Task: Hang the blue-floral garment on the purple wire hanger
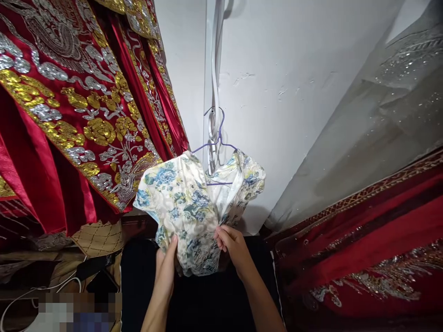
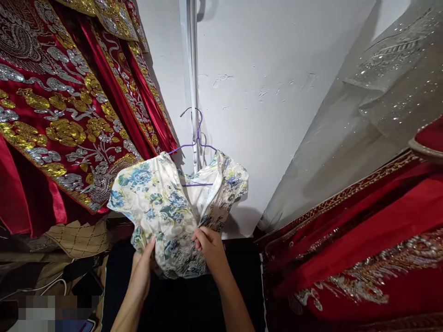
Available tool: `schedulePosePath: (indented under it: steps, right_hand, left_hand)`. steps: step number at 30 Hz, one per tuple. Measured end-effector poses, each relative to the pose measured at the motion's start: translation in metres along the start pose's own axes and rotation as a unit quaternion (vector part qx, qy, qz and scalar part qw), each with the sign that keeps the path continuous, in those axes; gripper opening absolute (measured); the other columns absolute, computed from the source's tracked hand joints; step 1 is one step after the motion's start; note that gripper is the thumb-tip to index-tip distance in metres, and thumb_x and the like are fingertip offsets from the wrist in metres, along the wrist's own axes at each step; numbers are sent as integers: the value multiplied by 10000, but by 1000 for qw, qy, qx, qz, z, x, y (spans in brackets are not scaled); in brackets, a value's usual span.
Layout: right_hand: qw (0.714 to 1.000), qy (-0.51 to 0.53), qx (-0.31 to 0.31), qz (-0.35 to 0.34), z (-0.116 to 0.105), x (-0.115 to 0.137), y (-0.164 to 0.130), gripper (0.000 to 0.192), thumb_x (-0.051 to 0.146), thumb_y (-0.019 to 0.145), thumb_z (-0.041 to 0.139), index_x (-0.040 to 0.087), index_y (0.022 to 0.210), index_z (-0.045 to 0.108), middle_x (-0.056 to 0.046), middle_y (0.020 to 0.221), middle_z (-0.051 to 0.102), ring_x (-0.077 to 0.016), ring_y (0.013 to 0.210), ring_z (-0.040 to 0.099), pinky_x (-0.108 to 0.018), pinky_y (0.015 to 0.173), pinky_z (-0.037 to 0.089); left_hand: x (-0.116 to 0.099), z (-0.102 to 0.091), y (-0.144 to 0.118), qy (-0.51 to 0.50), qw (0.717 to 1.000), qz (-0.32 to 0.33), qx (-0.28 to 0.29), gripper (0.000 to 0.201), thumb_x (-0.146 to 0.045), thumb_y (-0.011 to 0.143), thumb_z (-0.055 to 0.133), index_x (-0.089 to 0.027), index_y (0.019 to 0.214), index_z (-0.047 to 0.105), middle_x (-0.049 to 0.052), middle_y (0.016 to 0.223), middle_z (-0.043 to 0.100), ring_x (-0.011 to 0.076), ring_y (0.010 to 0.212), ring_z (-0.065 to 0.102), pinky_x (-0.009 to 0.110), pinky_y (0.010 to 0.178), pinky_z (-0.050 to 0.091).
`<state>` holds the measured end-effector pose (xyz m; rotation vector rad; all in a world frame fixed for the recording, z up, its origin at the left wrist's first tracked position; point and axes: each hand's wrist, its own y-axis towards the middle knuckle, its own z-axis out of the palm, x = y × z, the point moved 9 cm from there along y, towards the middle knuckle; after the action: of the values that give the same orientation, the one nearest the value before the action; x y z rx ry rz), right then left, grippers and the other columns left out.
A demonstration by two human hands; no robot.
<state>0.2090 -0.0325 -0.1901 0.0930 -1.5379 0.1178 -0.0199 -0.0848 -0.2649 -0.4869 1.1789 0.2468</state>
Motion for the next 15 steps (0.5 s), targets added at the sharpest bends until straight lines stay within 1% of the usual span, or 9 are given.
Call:
schedulePosePath:
  steps: [1,3,5,6,7,9,10,12,15]
  right_hand:
    - [1000,2,-9,9,-3,-3,-2,418,528,876,604,169,665,636,17,545,493,-117,521,422,-268,535,315]
    - [1000,2,-17,24,-7,-10,-2,421,530,863,615,162,661,654,16,540,490,-117,519,420,-266,527,304]
    - [999,0,-12,34,-5,-14,0,421,532,852,620,158,665,667,14,536,495,-118,515,427,-264,520,299]
    - [999,-1,-6,38,-2,-15,1,418,530,848,620,157,668,672,13,535,499,-118,510,430,-263,516,297]
    - [999,0,2,40,1,-15,2,412,526,848,617,156,675,676,12,536,505,-116,506,434,-262,514,297]
    - [999,2,24,37,10,-15,2,400,511,856,602,154,695,684,14,537,512,-111,495,436,-258,510,299]
    - [999,2,33,34,13,-14,1,391,502,861,595,154,708,689,15,538,515,-107,491,437,-255,509,300]
    - [999,0,42,31,16,-12,-2,371,481,864,593,153,725,697,18,540,522,-101,480,440,-251,503,301]
    - [998,11,33,52,11,-14,-6,344,477,838,618,158,744,705,18,532,538,-98,450,440,-248,474,284]
  left_hand:
    - [-9,-10,5,47,997,57,-38,580,-553,764,769,-169,1187,668,131,1177,700,347,1176,627,445,996,514]
    - [-30,-24,5,135,966,184,-126,562,-513,758,773,-183,1193,638,113,1182,655,325,1146,602,457,1004,487]
    - [-46,-14,-5,198,924,292,-151,460,-441,821,725,-232,1212,604,95,1214,603,302,1161,564,483,1045,441]
    - [-49,2,-9,230,910,325,-117,375,-397,851,698,-249,1185,612,90,1208,596,299,1166,554,493,1055,426]
    - [-48,25,-14,261,901,343,-55,294,-357,873,673,-257,1146,630,90,1195,602,300,1169,553,496,1055,422]
    - [-39,73,-23,298,887,343,79,207,-287,892,628,-251,1094,657,93,1154,629,296,1153,571,474,1024,446]
    - [-33,92,-27,300,887,330,124,218,-258,896,602,-244,1107,655,93,1136,641,287,1131,588,449,990,468]
    - [-25,115,-29,283,898,297,160,237,-218,895,556,-225,1118,633,79,1055,659,257,1030,625,382,888,502]
    - [-15,126,-29,258,911,276,165,82,-227,919,524,-204,927,602,38,853,621,210,836,615,301,743,473]
